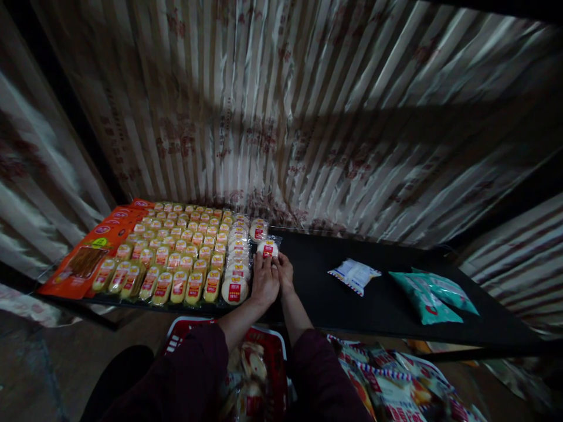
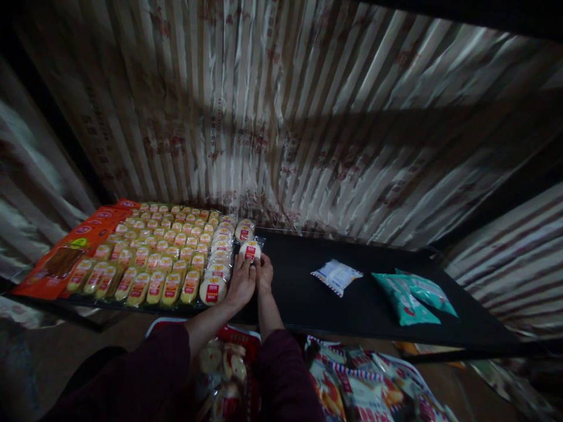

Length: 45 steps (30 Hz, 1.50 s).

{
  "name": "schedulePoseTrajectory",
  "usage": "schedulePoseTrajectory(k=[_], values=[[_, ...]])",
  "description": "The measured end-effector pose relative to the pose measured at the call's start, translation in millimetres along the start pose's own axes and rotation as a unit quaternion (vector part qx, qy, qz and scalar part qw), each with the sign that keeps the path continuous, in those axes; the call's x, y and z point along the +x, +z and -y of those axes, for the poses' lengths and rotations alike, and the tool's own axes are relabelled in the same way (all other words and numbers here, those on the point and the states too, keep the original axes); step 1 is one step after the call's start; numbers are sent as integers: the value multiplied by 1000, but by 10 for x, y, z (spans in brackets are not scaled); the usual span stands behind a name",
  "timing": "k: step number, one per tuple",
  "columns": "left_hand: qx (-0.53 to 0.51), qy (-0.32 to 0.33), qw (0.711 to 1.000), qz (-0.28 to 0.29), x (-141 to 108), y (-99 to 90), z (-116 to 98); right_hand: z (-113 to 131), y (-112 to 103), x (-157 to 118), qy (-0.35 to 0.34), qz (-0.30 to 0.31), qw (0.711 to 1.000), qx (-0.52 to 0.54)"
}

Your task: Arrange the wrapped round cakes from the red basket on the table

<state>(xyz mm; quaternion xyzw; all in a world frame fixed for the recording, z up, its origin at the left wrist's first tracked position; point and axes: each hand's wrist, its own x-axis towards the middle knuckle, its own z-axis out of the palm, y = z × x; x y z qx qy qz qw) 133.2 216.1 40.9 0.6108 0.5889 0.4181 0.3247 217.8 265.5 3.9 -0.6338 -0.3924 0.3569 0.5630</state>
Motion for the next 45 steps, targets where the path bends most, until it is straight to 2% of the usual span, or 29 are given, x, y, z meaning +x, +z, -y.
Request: schedulePoseTrajectory(k=[6,12,18,26,32,37,42,45], values=[[36,40,998,23,196,53,17,-31,118,159,9,9,1000,-22],[27,-10,1000,8,373,164,99,-29,208,265,6,26,999,-25],[-4,-7,1000,-11,390,141,105,-6,223,280,2,30,998,-61],[3,-18,1000,-10,424,116,129,14,223,250,-15,33,991,-128],[16,-23,999,-27,477,210,172,25,250,217,-30,13,974,-225],[11,-22,1000,-16,475,141,153,32,272,203,-53,-7,960,-274],[4,-19,1000,-19,459,120,143,41,262,201,-70,-21,954,-289],[12,-19,999,-29,471,157,151,59,250,189,-76,0,953,-295]])
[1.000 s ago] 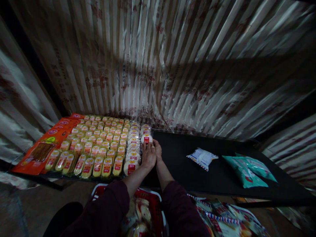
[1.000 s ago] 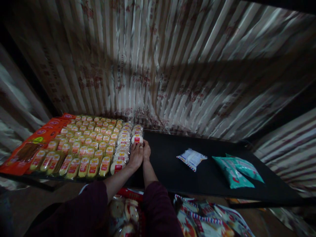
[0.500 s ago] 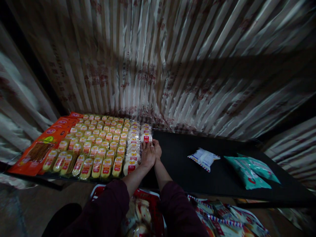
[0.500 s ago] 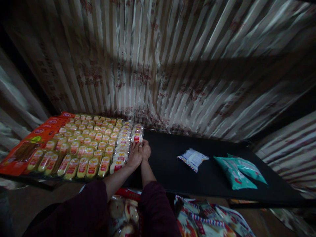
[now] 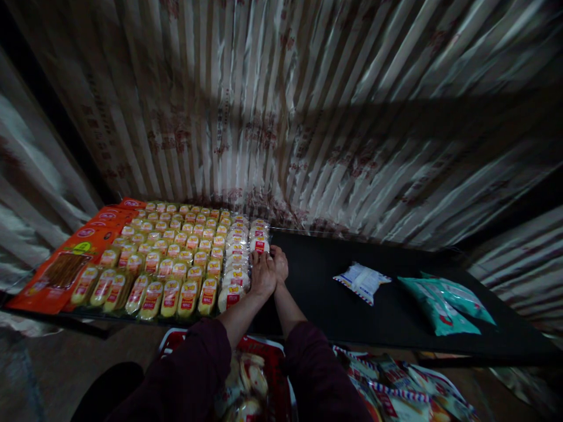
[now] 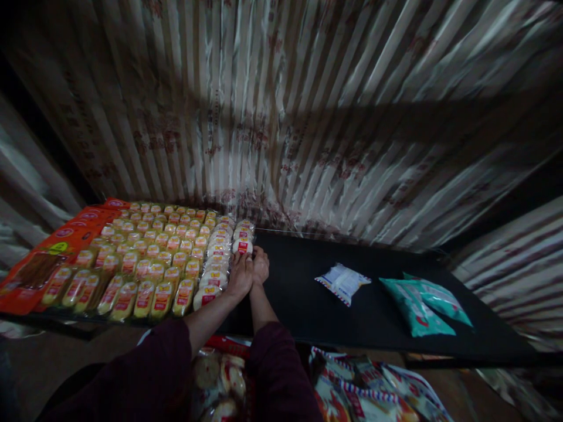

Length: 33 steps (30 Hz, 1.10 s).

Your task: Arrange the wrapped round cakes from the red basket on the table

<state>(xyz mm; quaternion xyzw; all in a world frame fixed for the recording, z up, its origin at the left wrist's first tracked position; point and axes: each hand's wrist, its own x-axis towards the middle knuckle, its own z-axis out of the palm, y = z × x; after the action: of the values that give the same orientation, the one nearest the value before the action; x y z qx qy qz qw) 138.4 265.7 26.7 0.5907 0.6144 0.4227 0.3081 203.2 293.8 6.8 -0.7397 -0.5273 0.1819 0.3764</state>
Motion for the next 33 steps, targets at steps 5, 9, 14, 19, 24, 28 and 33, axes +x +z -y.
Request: schedulePoseTrajectory(k=[5,9,14,19,24,28,33], values=[[29,16,999,-14,17,68,19,0,-21,-10,-28,9,1000,5],[38,29,999,-14,20,114,42,-39,-20,6,-32,20,999,4],[82,43,996,17,-7,69,37,-119,-2,32,-40,35,998,19],[75,12,997,13,-43,48,14,-192,29,61,-23,17,998,63],[74,16,997,32,-81,90,32,-262,-1,23,-17,5,996,93],[94,46,993,47,-183,46,-32,-299,-78,-86,-29,1,992,120],[89,38,992,77,-404,-162,-205,-244,-213,-331,-41,30,989,139]])
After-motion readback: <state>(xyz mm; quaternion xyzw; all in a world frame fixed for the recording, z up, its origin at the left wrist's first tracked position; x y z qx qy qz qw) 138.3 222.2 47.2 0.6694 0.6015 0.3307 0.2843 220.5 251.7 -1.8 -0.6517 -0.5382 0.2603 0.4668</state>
